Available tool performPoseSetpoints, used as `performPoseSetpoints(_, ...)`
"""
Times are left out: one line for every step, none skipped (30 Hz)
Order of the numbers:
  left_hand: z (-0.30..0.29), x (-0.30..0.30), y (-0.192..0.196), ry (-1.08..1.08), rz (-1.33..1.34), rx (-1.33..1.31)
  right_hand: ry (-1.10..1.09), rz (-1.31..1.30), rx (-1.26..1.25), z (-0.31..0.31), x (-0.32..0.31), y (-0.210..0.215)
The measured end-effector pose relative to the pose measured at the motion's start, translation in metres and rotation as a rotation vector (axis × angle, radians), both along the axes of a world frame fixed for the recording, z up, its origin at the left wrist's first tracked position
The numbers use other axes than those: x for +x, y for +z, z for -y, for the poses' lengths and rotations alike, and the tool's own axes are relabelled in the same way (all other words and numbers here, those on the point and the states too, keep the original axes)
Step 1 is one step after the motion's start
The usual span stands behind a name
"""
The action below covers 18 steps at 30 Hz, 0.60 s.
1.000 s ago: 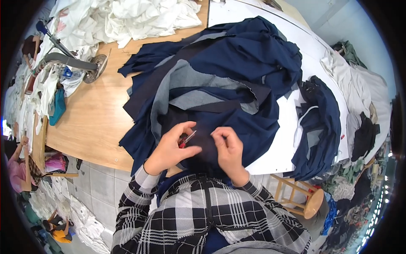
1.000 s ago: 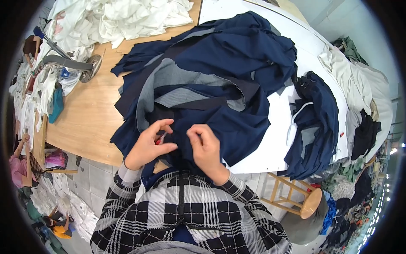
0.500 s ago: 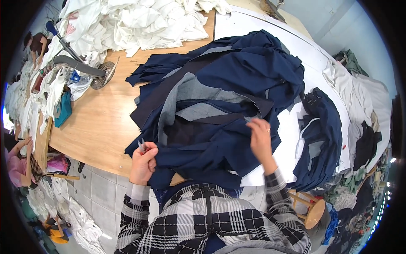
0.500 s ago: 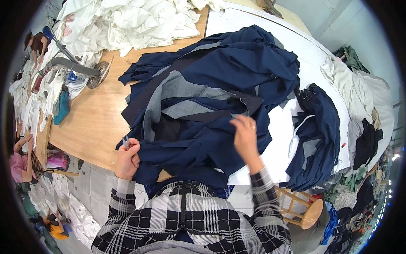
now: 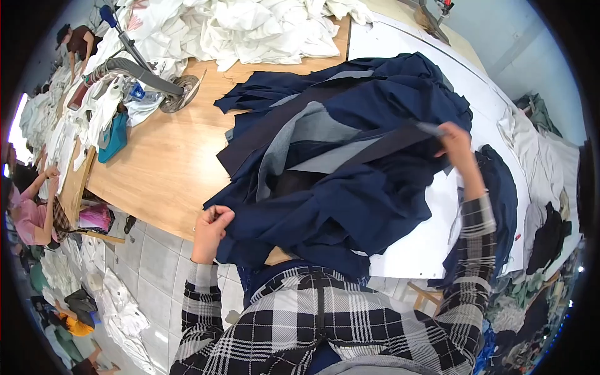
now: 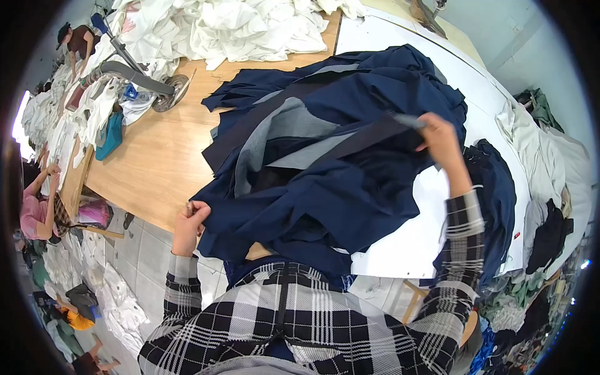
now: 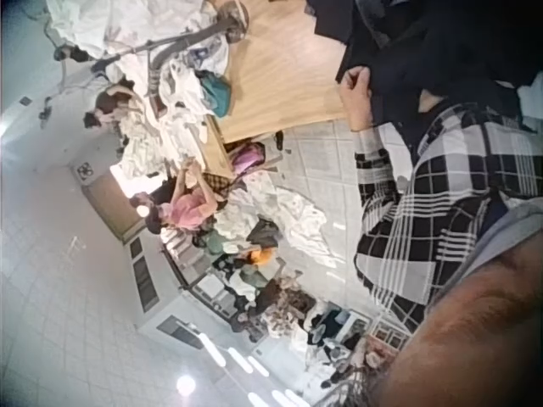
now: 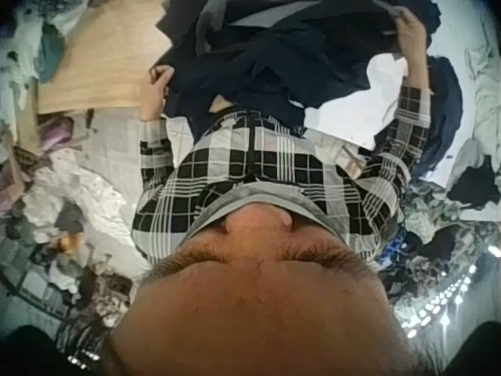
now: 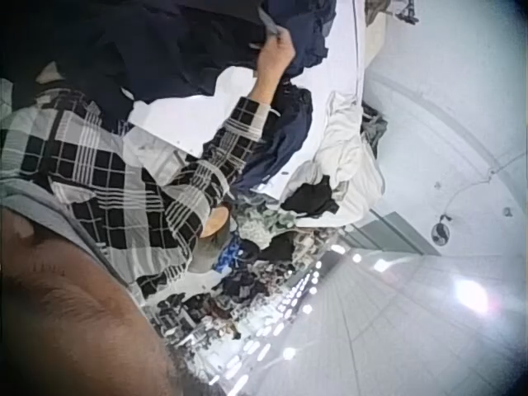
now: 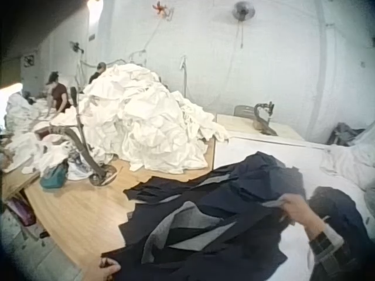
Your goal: Trimming excess threads from blue fabric pieces using a small pair of snips.
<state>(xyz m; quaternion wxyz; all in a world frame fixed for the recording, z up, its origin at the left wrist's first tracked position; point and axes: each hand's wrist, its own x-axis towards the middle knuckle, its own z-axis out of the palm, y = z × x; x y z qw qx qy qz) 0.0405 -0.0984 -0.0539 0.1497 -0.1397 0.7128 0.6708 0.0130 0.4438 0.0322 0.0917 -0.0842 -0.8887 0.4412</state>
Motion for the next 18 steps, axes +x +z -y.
performPoseSetpoints(0.007,-0.001,-0.003,0.089,-0.028,0.021,-0.085,-0.031,-0.090,0.023,0.001,0.043)
performPoseSetpoints(0.014,-0.002,-0.008,0.155,-0.058,0.036,-0.211,-0.144,-0.106,0.029,0.000,0.070)
performPoseSetpoints(0.022,-0.001,-0.011,0.225,-0.088,0.048,-0.260,-0.224,-0.087,0.035,-0.001,0.099)
performPoseSetpoints(0.023,-0.006,-0.011,0.256,-0.107,0.085,-0.329,-0.354,-0.323,0.018,0.000,0.123)
performPoseSetpoints(0.024,-0.010,-0.011,0.255,-0.110,0.086,-0.356,-0.570,-0.570,-0.010,-0.009,0.144)
performPoseSetpoints(0.031,-0.006,-0.010,0.299,-0.130,0.113,-0.335,-0.538,-0.669,-0.019,-0.016,0.170)
performPoseSetpoints(0.030,-0.010,-0.010,0.304,-0.149,0.168,-0.180,-0.534,-0.702,-0.009,0.000,0.202)
performPoseSetpoints(0.029,-0.011,-0.009,0.294,-0.159,0.181,-0.038,-0.462,-0.795,-0.057,0.000,0.211)
performPoseSetpoints(0.023,-0.015,-0.010,0.268,-0.159,0.215,0.098,-0.388,-0.875,-0.104,-0.001,0.223)
performPoseSetpoints(0.019,-0.015,-0.009,0.263,-0.158,0.234,-0.199,-0.476,-0.826,-0.104,-0.016,0.214)
performPoseSetpoints(0.018,-0.012,-0.010,0.235,-0.158,0.265,-0.490,-0.554,-0.766,-0.097,-0.030,0.198)
performPoseSetpoints(0.017,-0.006,-0.007,0.225,-0.165,0.242,-0.514,-0.447,-0.653,-0.089,-0.045,0.168)
performPoseSetpoints(0.008,-0.009,-0.005,0.168,-0.172,0.257,-0.339,-0.244,-0.069,-0.138,-0.030,0.141)
performPoseSetpoints(-0.005,-0.013,-0.006,0.159,-0.114,0.263,-0.765,-0.229,0.634,-0.142,-0.030,0.120)
performPoseSetpoints(-0.013,-0.013,-0.006,0.147,-0.079,0.284,-0.608,-0.371,1.078,-0.127,-0.023,0.089)
performPoseSetpoints(-0.017,-0.010,-0.005,0.143,-0.046,0.296,-0.408,-0.549,1.072,-0.083,-0.023,0.063)
performPoseSetpoints(-0.009,-0.001,-0.007,0.138,-0.024,0.288,-0.350,-0.268,0.470,0.040,-0.020,0.058)
performPoseSetpoints(-0.015,-0.002,-0.009,0.095,-0.002,0.302,0.057,-0.326,0.276,0.077,-0.004,0.042)
